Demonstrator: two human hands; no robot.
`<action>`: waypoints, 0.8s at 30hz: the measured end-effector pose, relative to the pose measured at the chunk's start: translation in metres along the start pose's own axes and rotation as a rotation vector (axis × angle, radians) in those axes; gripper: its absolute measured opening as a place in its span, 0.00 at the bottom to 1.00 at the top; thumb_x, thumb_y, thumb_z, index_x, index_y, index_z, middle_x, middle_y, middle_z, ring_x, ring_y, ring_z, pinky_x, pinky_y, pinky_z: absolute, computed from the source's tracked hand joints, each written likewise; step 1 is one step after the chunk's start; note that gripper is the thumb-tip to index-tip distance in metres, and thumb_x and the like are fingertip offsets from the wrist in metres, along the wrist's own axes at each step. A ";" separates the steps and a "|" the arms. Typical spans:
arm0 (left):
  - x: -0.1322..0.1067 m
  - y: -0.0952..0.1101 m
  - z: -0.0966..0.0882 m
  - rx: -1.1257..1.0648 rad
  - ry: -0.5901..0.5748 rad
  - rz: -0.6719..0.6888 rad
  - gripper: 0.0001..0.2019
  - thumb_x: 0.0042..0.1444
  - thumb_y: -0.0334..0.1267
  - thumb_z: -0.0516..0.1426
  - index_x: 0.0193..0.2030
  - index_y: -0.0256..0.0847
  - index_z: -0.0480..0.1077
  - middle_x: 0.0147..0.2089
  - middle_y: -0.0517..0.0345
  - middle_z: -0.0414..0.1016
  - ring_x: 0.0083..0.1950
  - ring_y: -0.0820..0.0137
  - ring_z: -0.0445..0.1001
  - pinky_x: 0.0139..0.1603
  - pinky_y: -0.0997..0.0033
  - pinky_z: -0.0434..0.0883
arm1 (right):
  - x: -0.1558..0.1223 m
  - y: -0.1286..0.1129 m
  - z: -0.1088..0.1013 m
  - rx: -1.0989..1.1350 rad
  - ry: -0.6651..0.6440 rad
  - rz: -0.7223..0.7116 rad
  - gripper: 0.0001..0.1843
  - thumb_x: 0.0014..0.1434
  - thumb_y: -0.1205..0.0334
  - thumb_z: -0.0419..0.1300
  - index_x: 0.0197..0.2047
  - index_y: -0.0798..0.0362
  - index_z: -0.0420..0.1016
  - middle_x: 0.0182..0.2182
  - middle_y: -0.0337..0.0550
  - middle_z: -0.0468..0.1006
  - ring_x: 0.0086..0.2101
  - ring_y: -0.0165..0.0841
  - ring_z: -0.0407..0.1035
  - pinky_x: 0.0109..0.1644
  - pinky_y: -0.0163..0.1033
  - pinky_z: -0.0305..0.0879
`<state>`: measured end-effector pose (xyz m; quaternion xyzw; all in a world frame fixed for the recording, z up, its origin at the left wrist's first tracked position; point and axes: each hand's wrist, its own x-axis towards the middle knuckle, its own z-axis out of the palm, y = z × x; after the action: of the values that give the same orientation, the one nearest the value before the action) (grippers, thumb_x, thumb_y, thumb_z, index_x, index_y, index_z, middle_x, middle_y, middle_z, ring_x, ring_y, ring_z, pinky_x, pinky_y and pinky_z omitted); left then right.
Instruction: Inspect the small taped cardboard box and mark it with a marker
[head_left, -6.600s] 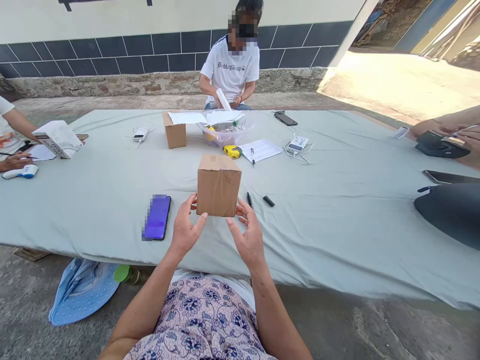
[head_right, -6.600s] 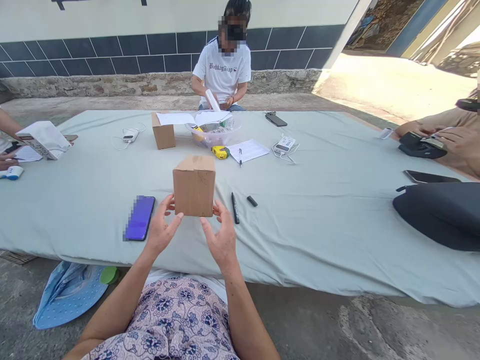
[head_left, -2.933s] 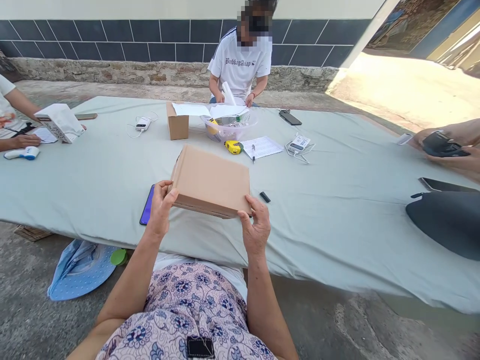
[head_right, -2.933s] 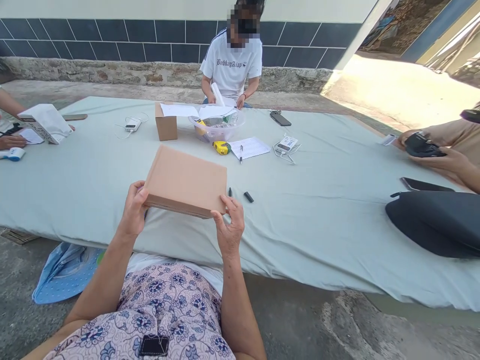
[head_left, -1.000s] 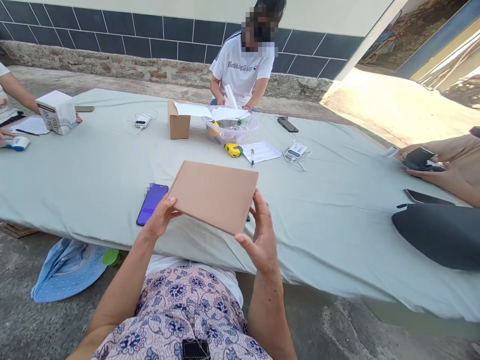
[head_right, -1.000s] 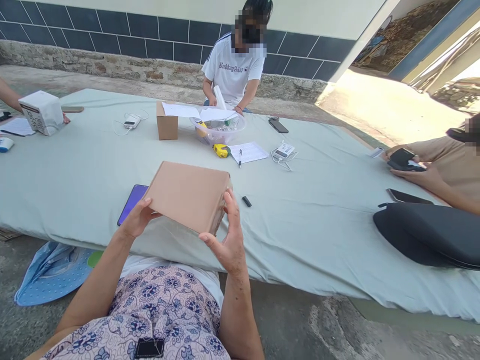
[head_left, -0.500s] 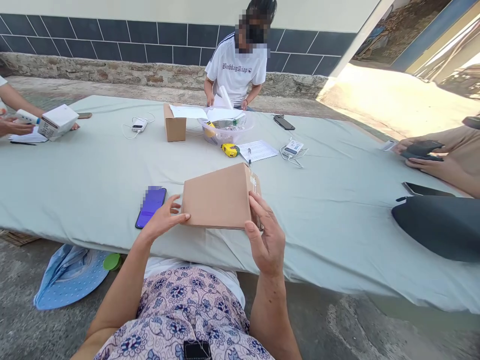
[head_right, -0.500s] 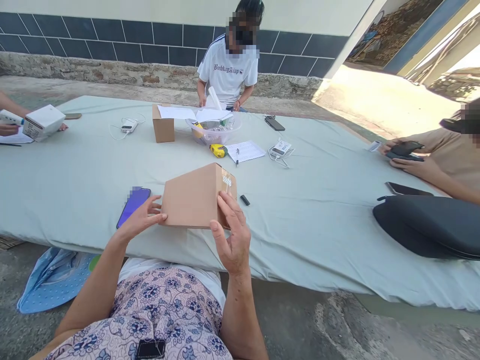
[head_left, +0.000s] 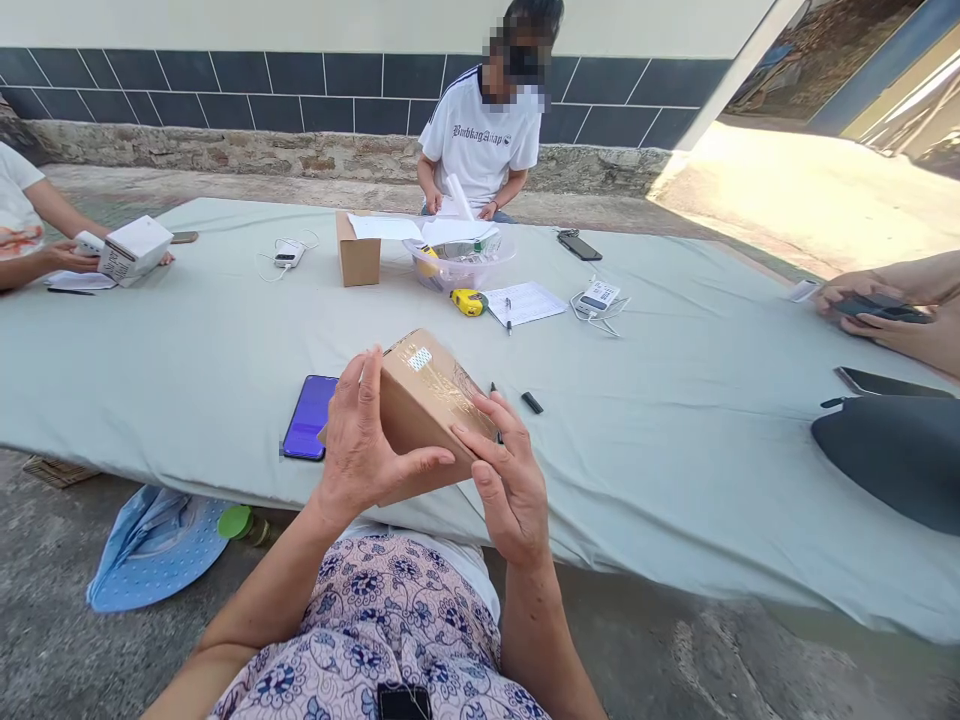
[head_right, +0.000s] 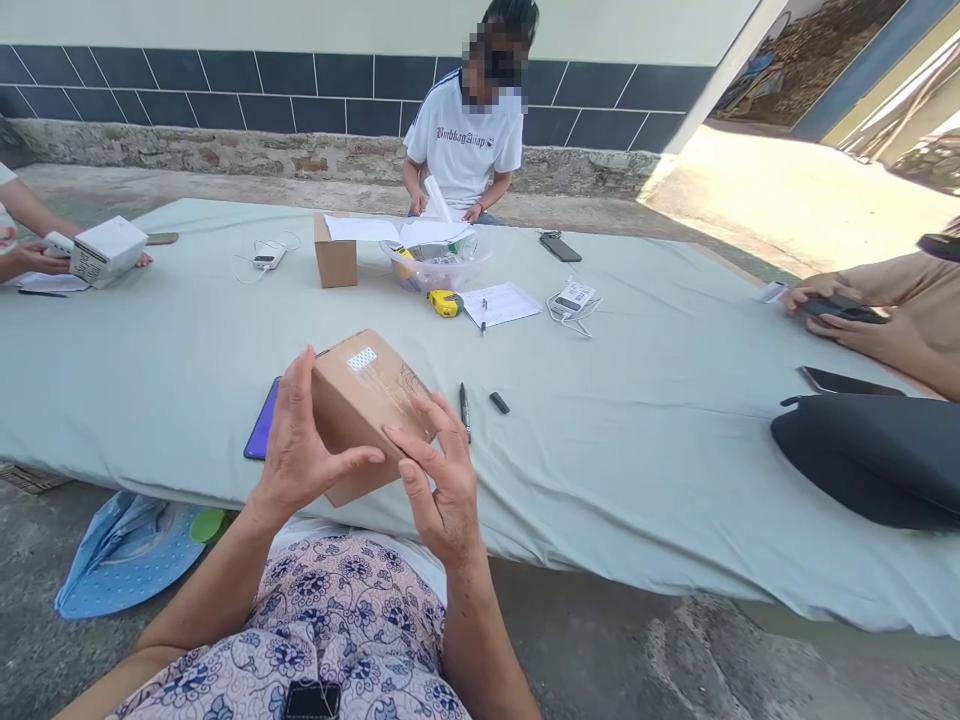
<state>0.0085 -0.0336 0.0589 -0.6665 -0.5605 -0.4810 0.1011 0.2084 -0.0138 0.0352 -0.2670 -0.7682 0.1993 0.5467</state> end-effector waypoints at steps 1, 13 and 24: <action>-0.001 0.002 0.001 0.000 0.028 -0.005 0.61 0.48 0.74 0.62 0.79 0.46 0.42 0.71 0.34 0.64 0.69 0.44 0.67 0.65 0.40 0.68 | 0.000 0.001 0.000 0.020 0.003 0.002 0.22 0.73 0.63 0.53 0.64 0.35 0.75 0.69 0.40 0.66 0.72 0.46 0.54 0.73 0.65 0.56; -0.006 0.006 -0.008 -0.284 0.226 -0.173 0.22 0.67 0.47 0.60 0.64 0.48 0.64 0.55 0.51 0.77 0.54 0.64 0.77 0.53 0.62 0.76 | -0.004 0.003 0.006 0.172 0.091 0.013 0.18 0.71 0.63 0.52 0.57 0.43 0.80 0.62 0.44 0.75 0.69 0.48 0.61 0.72 0.68 0.58; -0.012 0.008 -0.003 -0.478 0.182 -0.245 0.13 0.71 0.46 0.52 0.54 0.44 0.70 0.51 0.51 0.75 0.50 0.66 0.76 0.48 0.66 0.75 | -0.005 0.001 0.004 0.194 0.207 0.003 0.17 0.71 0.62 0.52 0.51 0.42 0.81 0.62 0.40 0.76 0.71 0.48 0.57 0.74 0.71 0.52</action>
<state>0.0149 -0.0462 0.0547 -0.5528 -0.4964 -0.6659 -0.0680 0.2060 -0.0160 0.0291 -0.2334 -0.6843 0.2448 0.6460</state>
